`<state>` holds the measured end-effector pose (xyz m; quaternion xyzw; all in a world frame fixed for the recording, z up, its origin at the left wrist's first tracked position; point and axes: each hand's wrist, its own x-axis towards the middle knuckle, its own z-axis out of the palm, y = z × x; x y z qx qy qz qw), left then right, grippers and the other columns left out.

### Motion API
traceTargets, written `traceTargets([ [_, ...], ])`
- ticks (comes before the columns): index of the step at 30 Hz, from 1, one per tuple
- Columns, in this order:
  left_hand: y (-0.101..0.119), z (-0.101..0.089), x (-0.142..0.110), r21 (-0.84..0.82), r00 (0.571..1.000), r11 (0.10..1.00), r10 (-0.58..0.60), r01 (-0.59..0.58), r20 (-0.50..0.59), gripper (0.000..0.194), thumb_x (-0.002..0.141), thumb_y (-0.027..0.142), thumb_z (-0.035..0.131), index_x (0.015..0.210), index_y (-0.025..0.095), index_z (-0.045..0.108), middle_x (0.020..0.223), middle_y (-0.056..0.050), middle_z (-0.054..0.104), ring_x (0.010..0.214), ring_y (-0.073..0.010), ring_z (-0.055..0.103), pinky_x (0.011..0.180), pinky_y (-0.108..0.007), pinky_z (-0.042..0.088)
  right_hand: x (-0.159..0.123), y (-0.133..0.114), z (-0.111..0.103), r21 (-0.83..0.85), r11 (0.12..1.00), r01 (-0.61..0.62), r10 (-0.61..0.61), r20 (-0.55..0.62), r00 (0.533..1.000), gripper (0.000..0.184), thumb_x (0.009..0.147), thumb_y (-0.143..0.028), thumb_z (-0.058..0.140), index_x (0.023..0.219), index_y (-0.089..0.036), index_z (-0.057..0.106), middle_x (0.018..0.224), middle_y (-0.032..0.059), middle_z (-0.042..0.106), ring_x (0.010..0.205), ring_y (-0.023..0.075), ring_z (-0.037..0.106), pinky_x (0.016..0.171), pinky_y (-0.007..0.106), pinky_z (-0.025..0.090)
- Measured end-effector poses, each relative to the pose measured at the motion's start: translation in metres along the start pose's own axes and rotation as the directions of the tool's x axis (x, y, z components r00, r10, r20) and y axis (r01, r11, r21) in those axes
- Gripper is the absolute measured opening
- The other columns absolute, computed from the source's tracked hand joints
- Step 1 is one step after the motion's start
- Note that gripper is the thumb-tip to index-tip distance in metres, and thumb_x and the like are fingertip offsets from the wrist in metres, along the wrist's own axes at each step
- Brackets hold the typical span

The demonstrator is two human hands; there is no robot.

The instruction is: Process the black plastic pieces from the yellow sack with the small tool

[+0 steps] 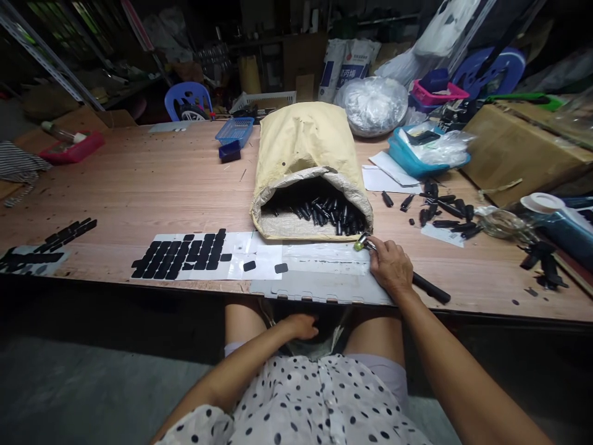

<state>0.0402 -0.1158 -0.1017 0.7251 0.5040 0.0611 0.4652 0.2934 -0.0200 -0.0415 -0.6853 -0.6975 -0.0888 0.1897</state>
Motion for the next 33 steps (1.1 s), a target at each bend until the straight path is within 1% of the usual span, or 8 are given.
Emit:
traceTargets([
  [2,0.016,-0.022,-0.011,-0.018,0.957,1.0,0.008,-0.003,0.288,0.018,0.066,0.024,0.076,0.084,0.023,0.075,0.077,-0.002,0.073,0.075,-0.0245,0.07,0.069,-0.035,0.056,-0.001,0.0,0.0,-0.007,1.0,0.001,-0.001,-0.006,1.0,0.035,0.09,-0.023,0.049,0.121,-0.024,0.065,0.085,0.0069,0.053,0.078,0.0207,0.043,0.064,0.031,0.027],
  [4,0.036,-0.062,-0.015,-0.137,0.767,0.991,0.089,-0.001,0.636,0.015,0.074,0.033,0.075,0.086,0.024,0.074,0.079,0.0,0.074,0.07,-0.0182,0.069,0.067,-0.03,0.055,-0.001,-0.001,0.0,-0.011,1.0,-0.001,0.0,-0.013,1.0,0.035,0.09,-0.023,0.048,0.121,-0.024,0.065,0.085,0.0071,0.053,0.078,0.021,0.043,0.064,0.031,0.027],
  [6,0.054,-0.114,-0.006,-0.313,0.733,0.949,0.185,0.04,0.655,0.021,0.082,0.04,0.07,0.094,0.023,0.073,0.083,-0.002,0.075,0.067,-0.0155,0.068,0.064,-0.028,0.053,-0.002,-0.002,0.0,-0.014,1.0,0.001,-0.001,-0.014,1.0,0.035,0.09,-0.022,0.048,0.12,-0.024,0.065,0.085,0.0072,0.053,0.078,0.0212,0.043,0.063,0.031,0.027],
  [9,0.067,-0.188,0.033,-0.409,0.998,0.913,0.012,0.014,0.062,0.026,0.088,0.043,0.065,0.096,0.019,0.068,0.09,-0.007,0.074,0.07,-0.0153,0.068,0.067,-0.028,0.053,-0.002,-0.002,0.0,-0.02,1.0,0.006,-0.006,-0.01,1.0,0.035,0.09,-0.022,0.048,0.121,-0.024,0.065,0.085,0.007,0.053,0.078,0.0212,0.043,0.064,0.031,0.027],
  [12,0.063,-0.231,0.081,-0.348,0.731,0.919,-0.364,0.184,-0.576,0.018,0.094,0.034,0.056,0.098,0.019,0.064,0.1,-0.01,0.072,0.089,-0.0211,0.069,0.075,-0.031,0.053,-0.002,-0.002,-0.001,-0.029,0.999,0.019,-0.019,-0.006,1.0,0.035,0.091,-0.022,0.048,0.121,-0.025,0.064,0.085,0.0068,0.054,0.079,0.0212,0.044,0.064,0.03,0.029],
  [14,0.057,-0.24,0.104,-0.325,0.522,0.887,-0.457,0.328,-0.72,0.015,0.092,0.027,0.056,0.102,0.017,0.062,0.111,-0.015,0.069,0.106,-0.0279,0.067,0.084,-0.035,0.051,-0.003,-0.002,-0.001,-0.037,0.999,0.027,-0.027,-0.005,1.0,0.035,0.091,-0.023,0.047,0.122,-0.025,0.064,0.085,0.0063,0.054,0.079,0.0212,0.045,0.065,0.03,0.03],
  [16,0.051,-0.239,0.117,-0.308,0.453,0.857,-0.487,0.412,-0.747,0.02,0.09,0.023,0.057,0.108,0.015,0.061,0.12,-0.02,0.064,0.114,-0.0335,0.063,0.089,-0.04,0.049,-0.003,-0.002,-0.001,-0.042,0.999,0.03,-0.03,-0.005,1.0,0.035,0.091,-0.023,0.047,0.122,-0.026,0.064,0.085,0.006,0.054,0.079,0.0212,0.046,0.066,0.03,0.031],
  [33,0.046,-0.233,0.107,-0.28,0.492,0.848,-0.497,0.45,-0.715,0.022,0.074,0.019,0.073,0.096,0.015,0.068,0.096,-0.015,0.073,0.099,-0.0319,0.068,0.078,-0.036,0.051,-0.002,0.0,-0.001,-0.023,1.0,0.015,-0.015,-0.002,1.0,0.035,0.091,-0.024,0.048,0.122,-0.025,0.065,0.086,0.0066,0.054,0.079,0.0209,0.044,0.066,0.031,0.031],
])
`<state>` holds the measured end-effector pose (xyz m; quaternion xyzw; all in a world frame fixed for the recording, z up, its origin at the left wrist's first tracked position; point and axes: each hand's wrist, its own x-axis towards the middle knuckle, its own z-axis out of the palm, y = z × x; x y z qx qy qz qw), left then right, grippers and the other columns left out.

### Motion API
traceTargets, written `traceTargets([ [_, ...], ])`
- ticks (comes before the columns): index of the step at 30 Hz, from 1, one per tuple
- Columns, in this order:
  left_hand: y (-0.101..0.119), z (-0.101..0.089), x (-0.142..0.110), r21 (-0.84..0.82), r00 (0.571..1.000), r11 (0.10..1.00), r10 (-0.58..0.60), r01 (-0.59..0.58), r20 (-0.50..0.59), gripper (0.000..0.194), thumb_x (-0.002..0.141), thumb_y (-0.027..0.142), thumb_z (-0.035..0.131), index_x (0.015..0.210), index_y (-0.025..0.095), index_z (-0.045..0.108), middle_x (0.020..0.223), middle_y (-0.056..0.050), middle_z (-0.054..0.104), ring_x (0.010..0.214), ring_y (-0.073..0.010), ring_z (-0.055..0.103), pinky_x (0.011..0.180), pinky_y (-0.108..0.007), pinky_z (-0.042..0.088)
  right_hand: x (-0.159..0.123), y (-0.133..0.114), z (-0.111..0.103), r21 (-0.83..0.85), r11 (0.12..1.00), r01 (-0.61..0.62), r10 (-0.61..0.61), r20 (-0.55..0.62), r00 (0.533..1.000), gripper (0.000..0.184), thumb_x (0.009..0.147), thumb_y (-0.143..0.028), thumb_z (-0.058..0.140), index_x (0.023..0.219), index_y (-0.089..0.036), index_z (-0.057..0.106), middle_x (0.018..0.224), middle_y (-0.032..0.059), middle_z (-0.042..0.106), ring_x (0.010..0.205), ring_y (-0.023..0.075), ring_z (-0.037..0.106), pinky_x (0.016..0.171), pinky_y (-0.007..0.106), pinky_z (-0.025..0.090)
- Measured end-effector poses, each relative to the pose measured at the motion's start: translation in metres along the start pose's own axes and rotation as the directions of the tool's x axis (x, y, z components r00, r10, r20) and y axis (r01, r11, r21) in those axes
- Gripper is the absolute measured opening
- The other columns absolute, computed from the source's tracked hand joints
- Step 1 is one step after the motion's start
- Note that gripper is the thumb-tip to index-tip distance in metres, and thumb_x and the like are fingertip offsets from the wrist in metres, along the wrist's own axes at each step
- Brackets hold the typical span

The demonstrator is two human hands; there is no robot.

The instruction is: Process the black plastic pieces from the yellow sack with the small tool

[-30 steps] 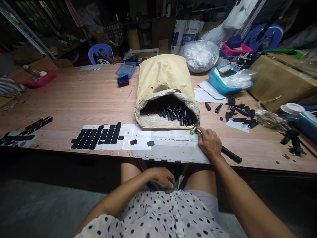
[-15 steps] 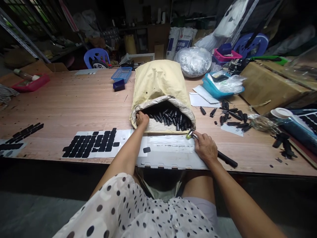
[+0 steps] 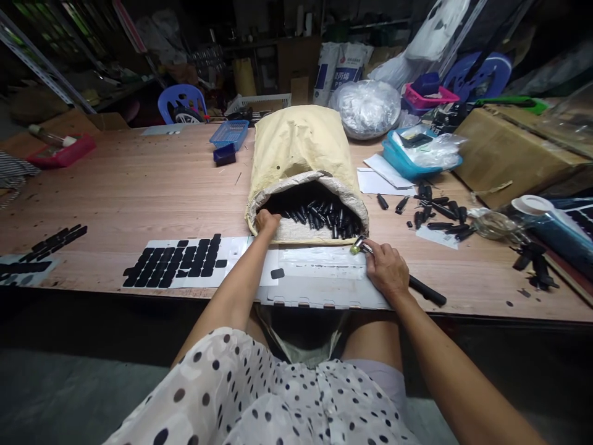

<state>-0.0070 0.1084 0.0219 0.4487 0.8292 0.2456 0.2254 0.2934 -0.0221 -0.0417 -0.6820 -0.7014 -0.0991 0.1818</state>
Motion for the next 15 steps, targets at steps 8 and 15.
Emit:
traceTargets([
  [8,-0.03,-0.012,-0.073,-0.165,0.742,0.779,0.627,-0.605,0.237,0.025,0.08,0.025,0.067,0.103,0.022,0.074,0.09,-0.003,0.066,0.085,-0.0188,0.06,0.079,-0.031,0.049,0.001,-0.002,-0.006,0.002,1.0,-0.021,0.021,0.028,0.999,0.036,0.092,-0.025,0.046,0.123,-0.024,0.065,0.088,0.0077,0.054,0.082,0.0229,0.046,0.068,0.032,0.031],
  [15,-0.071,0.004,-0.116,-0.108,0.59,0.67,0.709,-0.734,0.386,0.019,0.083,0.032,0.07,0.1,0.024,0.076,0.094,-0.005,0.062,0.096,-0.0242,0.052,0.089,-0.039,0.044,0.002,0.001,-0.004,0.021,0.999,-0.036,0.035,0.053,0.998,0.037,0.092,-0.028,0.046,0.125,-0.023,0.063,0.09,0.0089,0.054,0.085,0.024,0.045,0.071,0.033,0.032],
])
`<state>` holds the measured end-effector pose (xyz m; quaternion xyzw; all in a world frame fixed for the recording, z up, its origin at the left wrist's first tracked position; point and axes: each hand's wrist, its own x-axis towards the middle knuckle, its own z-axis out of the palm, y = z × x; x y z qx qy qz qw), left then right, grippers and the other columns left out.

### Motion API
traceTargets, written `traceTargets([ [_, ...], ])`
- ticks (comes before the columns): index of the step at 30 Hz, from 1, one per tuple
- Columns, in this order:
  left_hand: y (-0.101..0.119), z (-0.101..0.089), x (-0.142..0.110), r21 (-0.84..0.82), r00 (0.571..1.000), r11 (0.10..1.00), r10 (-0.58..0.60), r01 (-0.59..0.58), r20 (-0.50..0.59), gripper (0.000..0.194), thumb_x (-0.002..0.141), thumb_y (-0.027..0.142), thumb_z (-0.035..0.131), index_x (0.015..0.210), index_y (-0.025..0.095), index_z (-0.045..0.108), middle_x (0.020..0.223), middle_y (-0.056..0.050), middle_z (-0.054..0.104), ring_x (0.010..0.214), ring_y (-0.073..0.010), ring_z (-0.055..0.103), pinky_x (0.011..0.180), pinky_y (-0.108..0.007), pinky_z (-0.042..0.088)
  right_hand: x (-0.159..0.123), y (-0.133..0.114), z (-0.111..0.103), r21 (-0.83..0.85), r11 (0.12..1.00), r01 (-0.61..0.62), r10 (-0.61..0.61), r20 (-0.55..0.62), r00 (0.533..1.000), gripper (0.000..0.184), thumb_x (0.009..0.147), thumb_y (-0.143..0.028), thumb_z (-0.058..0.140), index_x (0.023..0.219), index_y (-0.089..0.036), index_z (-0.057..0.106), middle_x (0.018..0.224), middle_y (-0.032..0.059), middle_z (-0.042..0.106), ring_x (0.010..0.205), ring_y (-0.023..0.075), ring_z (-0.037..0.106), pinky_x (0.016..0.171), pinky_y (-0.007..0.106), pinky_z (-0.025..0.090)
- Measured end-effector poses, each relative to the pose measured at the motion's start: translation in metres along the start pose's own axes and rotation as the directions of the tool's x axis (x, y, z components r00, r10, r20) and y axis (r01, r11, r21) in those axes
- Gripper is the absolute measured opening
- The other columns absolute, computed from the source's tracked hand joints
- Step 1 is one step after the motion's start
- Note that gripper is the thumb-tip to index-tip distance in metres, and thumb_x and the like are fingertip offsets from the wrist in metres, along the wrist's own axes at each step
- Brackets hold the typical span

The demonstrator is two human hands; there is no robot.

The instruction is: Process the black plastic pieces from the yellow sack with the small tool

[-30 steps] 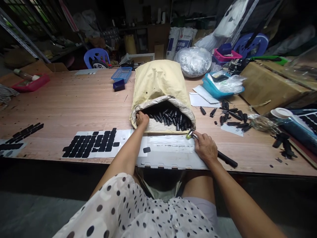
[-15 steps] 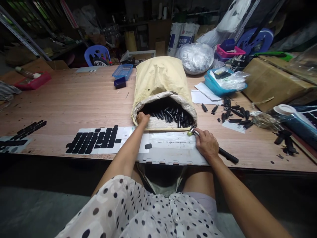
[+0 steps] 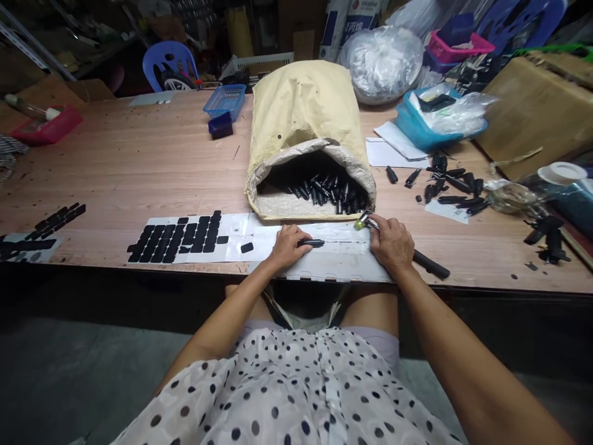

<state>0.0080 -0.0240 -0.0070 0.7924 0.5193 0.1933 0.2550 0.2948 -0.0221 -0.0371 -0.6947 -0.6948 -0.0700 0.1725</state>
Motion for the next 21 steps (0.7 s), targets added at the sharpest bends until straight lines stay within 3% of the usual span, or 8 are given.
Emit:
traceTargets([
  [4,-0.003,0.009,0.002,-0.002,0.998,1.0,-0.018,0.018,-0.055,0.021,0.082,0.035,0.073,0.1,0.026,0.076,0.096,-0.004,0.062,0.099,-0.0247,0.05,0.091,-0.04,0.041,0.003,0.009,0.001,0.042,0.999,0.0,0.0,-0.017,1.0,0.038,0.089,-0.027,0.048,0.124,-0.024,0.064,0.091,0.0097,0.055,0.087,0.0254,0.046,0.071,0.034,0.035],
  [8,-0.001,0.011,0.004,-0.014,0.999,1.0,-0.026,0.025,-0.047,0.019,0.081,0.034,0.074,0.099,0.026,0.075,0.095,-0.003,0.065,0.099,-0.0245,0.051,0.092,-0.039,0.041,0.003,0.006,-0.013,0.138,0.989,0.048,-0.039,-0.067,0.997,0.038,0.091,-0.028,0.045,0.122,-0.024,0.066,0.089,0.0096,0.058,0.086,0.0258,0.051,0.074,0.037,0.042],
  [12,-0.001,0.011,0.005,-0.029,0.998,0.999,-0.032,0.03,-0.061,0.019,0.08,0.033,0.075,0.098,0.025,0.075,0.093,-0.002,0.068,0.099,-0.0245,0.051,0.092,-0.039,0.041,-0.009,-0.029,-0.032,0.368,0.922,0.121,-0.061,-0.171,0.983,0.04,0.096,-0.033,0.04,0.129,-0.026,0.062,0.098,0.0089,0.065,0.092,0.0244,0.058,0.082,0.038,0.048],
  [15,-0.001,0.011,0.006,-0.043,0.998,0.998,-0.041,0.039,-0.055,0.016,0.079,0.032,0.075,0.094,0.026,0.076,0.092,-0.002,0.068,0.099,-0.0244,0.052,0.092,-0.039,0.042,-0.023,-0.064,-0.037,0.526,0.837,0.153,-0.092,-0.14,0.986,0.037,0.098,-0.036,0.04,0.123,-0.025,0.065,0.098,0.0083,0.069,0.091,0.0231,0.062,0.082,0.037,0.051],
  [21,0.004,0.01,0.007,-0.065,0.995,0.994,-0.09,0.087,-0.045,0.019,0.077,0.031,0.076,0.096,0.027,0.077,0.091,-0.002,0.066,0.1,-0.0242,0.052,0.093,-0.038,0.043,-0.043,-0.1,-0.035,0.562,0.804,0.196,-0.169,-0.101,0.98,0.033,0.098,-0.035,0.043,0.117,-0.024,0.068,0.088,0.0061,0.068,0.08,0.0204,0.062,0.077,0.034,0.052],
])
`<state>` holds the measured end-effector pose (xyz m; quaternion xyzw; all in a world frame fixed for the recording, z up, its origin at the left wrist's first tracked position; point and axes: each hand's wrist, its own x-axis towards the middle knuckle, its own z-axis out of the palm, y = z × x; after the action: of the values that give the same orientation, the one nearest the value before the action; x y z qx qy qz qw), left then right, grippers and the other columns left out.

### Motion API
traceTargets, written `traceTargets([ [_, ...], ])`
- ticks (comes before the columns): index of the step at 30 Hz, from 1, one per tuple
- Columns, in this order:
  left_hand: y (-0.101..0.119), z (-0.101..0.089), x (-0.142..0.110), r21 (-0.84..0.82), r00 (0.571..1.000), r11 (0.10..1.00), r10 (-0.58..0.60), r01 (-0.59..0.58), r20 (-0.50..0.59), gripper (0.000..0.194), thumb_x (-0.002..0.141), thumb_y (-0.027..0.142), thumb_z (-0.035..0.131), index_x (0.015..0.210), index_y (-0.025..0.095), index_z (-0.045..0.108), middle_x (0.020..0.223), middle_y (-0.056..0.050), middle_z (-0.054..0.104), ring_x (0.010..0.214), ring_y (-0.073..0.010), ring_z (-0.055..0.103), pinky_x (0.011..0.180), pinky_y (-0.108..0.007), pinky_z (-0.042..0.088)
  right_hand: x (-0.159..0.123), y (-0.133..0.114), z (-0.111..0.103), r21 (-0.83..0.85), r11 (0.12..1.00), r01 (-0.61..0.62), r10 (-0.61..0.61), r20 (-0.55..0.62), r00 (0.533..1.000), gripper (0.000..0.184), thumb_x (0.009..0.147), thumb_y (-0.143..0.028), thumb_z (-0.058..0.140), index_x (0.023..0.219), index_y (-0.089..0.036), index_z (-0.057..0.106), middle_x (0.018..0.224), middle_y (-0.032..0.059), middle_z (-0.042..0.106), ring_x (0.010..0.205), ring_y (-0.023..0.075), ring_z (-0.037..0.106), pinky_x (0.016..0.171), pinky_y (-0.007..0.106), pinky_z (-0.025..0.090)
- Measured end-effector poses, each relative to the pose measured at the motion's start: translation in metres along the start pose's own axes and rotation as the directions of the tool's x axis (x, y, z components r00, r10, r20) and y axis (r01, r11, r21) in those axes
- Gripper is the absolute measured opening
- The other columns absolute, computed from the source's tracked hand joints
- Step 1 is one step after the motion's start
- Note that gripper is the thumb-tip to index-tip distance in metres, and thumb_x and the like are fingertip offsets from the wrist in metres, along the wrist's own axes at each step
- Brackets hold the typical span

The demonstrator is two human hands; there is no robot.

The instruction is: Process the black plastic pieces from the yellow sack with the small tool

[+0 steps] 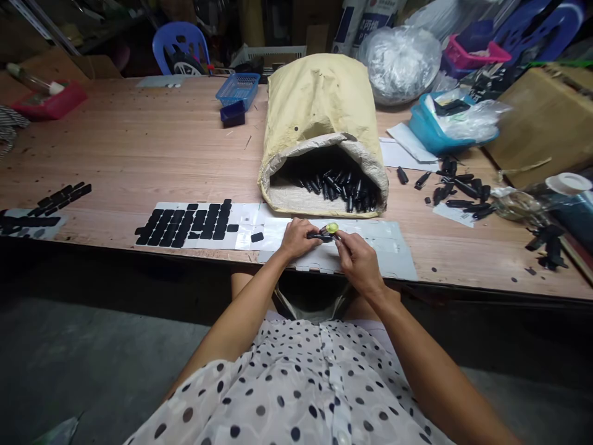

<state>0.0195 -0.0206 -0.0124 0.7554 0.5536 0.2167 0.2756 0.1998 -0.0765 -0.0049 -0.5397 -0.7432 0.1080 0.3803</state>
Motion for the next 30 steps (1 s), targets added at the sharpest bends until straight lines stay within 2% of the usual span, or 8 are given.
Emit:
traceTargets([
  [6,0.006,-0.002,0.001,-0.048,0.997,0.996,-0.07,0.071,0.015,0.019,0.074,0.027,0.078,0.093,0.028,0.077,0.091,-0.001,0.066,0.1,-0.0238,0.052,0.094,-0.038,0.043,0.005,-0.009,-0.001,-0.101,0.995,0.008,-0.014,-0.058,0.998,0.036,0.1,-0.033,0.038,0.119,-0.025,0.068,0.085,0.0055,0.066,0.079,0.0193,0.061,0.075,0.032,0.051],
  [13,0.008,-0.002,0.002,-0.067,0.994,0.992,-0.109,0.11,0.025,0.015,0.073,0.027,0.078,0.088,0.028,0.076,0.09,0.0,0.066,0.1,-0.0231,0.053,0.094,-0.038,0.043,0.003,-0.008,0.007,-0.22,0.976,-0.007,0.017,0.041,0.999,0.034,0.099,-0.03,0.041,0.118,-0.026,0.069,0.082,0.0048,0.063,0.076,0.0185,0.06,0.067,0.028,0.047],
  [19,0.004,0.002,0.001,-0.07,0.994,0.992,-0.11,0.109,-0.003,0.015,0.072,0.026,0.079,0.087,0.028,0.076,0.089,0.0,0.067,0.1,-0.023,0.053,0.094,-0.038,0.043,0.0,-0.001,0.003,-0.19,0.981,-0.039,0.033,-0.034,0.999,0.036,0.099,-0.032,0.039,0.119,-0.025,0.069,0.085,0.0055,0.065,0.078,0.0185,0.061,0.07,0.028,0.049],
  [22,0.003,0.002,0.0,-0.056,0.995,0.994,-0.098,0.098,-0.013,0.013,0.072,0.025,0.078,0.085,0.027,0.076,0.089,0.0,0.067,0.099,-0.0229,0.054,0.093,-0.038,0.043,-0.004,0.002,0.0,-0.188,0.98,-0.057,0.055,-0.017,0.998,0.035,0.098,-0.032,0.04,0.116,-0.026,0.07,0.084,0.0054,0.065,0.078,0.0191,0.061,0.068,0.029,0.048],
  [26,0.004,0.001,0.0,-0.031,0.996,0.996,-0.085,0.085,-0.005,0.014,0.072,0.025,0.077,0.086,0.026,0.075,0.089,-0.001,0.067,0.099,-0.0232,0.054,0.094,-0.039,0.043,-0.003,0.013,-0.006,-0.173,0.982,-0.079,0.069,-0.065,0.996,0.034,0.097,-0.031,0.041,0.116,-0.026,0.069,0.086,0.0057,0.066,0.081,0.0199,0.061,0.073,0.031,0.049],
  [30,0.005,0.0,-0.002,0.004,0.998,0.998,-0.066,0.066,-0.007,0.017,0.072,0.026,0.078,0.088,0.026,0.073,0.091,-0.001,0.067,0.101,-0.0243,0.053,0.093,-0.039,0.043,0.013,0.045,-0.019,-0.279,0.953,-0.123,0.082,-0.154,0.985,0.032,0.094,-0.028,0.044,0.114,-0.027,0.069,0.091,0.0063,0.066,0.087,0.0217,0.058,0.076,0.032,0.046],
])
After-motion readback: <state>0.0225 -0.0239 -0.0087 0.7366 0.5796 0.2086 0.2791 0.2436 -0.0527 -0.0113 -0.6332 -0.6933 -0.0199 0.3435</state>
